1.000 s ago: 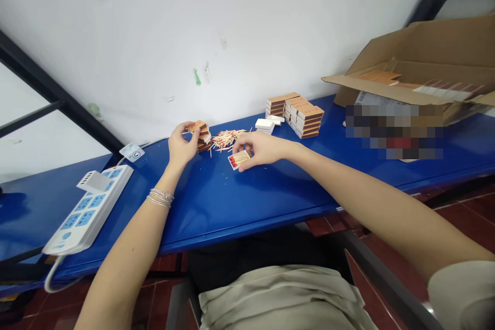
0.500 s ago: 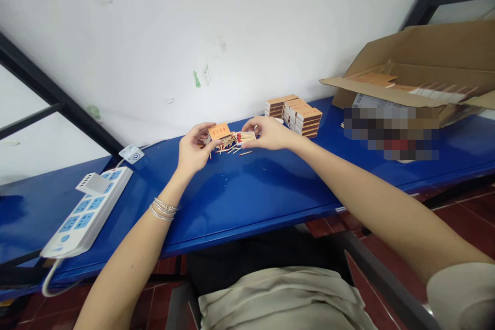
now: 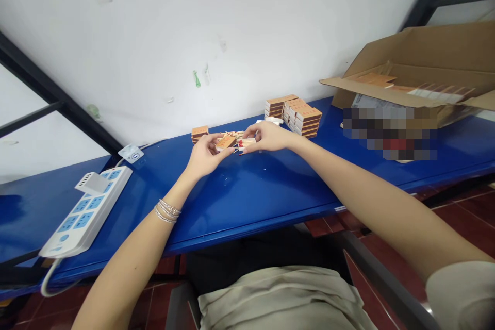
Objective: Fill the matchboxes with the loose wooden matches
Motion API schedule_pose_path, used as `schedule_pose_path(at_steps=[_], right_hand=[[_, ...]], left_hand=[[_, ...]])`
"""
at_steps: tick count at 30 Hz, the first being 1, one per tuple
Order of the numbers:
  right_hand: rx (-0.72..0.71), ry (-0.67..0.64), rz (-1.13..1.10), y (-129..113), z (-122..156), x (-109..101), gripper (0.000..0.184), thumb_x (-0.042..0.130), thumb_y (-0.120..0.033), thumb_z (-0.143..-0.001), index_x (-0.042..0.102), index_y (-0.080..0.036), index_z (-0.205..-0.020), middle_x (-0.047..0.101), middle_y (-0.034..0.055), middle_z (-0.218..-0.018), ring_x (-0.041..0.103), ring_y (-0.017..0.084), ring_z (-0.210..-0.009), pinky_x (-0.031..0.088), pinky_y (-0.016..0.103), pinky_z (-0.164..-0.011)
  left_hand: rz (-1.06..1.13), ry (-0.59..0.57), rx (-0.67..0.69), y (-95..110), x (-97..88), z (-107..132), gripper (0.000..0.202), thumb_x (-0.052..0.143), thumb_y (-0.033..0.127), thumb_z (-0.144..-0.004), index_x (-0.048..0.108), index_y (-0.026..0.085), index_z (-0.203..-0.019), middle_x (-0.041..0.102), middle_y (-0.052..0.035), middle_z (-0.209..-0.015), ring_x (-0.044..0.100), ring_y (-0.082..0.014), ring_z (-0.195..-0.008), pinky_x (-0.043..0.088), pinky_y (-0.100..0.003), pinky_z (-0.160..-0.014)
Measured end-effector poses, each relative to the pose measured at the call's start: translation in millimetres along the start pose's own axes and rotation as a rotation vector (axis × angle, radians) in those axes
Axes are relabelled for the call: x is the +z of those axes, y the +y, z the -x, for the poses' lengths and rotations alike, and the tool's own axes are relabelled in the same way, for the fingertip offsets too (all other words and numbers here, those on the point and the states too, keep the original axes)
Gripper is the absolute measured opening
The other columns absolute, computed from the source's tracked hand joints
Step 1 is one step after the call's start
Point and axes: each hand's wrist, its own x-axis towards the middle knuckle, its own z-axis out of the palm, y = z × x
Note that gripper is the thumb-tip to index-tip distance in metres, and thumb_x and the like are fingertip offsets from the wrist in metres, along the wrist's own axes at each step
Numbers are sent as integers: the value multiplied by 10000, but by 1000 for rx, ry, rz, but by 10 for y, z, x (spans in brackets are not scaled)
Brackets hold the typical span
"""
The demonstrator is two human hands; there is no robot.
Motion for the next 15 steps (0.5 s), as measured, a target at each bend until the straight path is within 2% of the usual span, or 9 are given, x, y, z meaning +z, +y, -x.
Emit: schedule_pose_path(at_steps=[4,6,10,12,15], right_hand=[[-2,-29,-83,42,-17,38,606,769,-523,-612,677,-130,-1064,668,43,-821,555,114,-571,407,264,-571],[-42,-17,-82,68,-31,51,580,773,-518,-610,686,-135,-1037,670,44,-839,554,116,-599,414,263,-588],[-74,9,-59,69,-41,70,563,775,-499,-615,687,-136,-1037,668,42,-825,540,123,-629,412,263,-604],[-71,0,-53,43,-36,82,564,776,-494,-617,686,-133,-1042,664,39,-806,526,121,-615,402,266,-598],[-95,-19,-29,-8,-24,114,551,779,-501,-615,696,-140,-1024,655,30,-777,514,122,-609,387,270,-598]], left_hand=[[273,-210,-66,22,54,23,531,784,329,-672,604,166,-1144,690,-85,-1050,660,-198,-926,531,-328,-814],[291,-218,-111,34,59,36,537,814,297,-633,593,168,-1105,692,-71,-1010,661,-196,-923,532,-328,-820],[301,-131,-239,41,57,48,641,884,278,-526,495,188,-1027,666,-17,-885,646,-138,-733,532,-267,-647],[360,-155,-290,47,62,44,638,895,309,-516,459,196,-967,640,15,-785,604,-104,-604,494,-230,-535],[446,-218,-382,58,78,29,547,861,427,-576,458,193,-862,572,46,-622,529,-79,-455,417,-202,-416]])
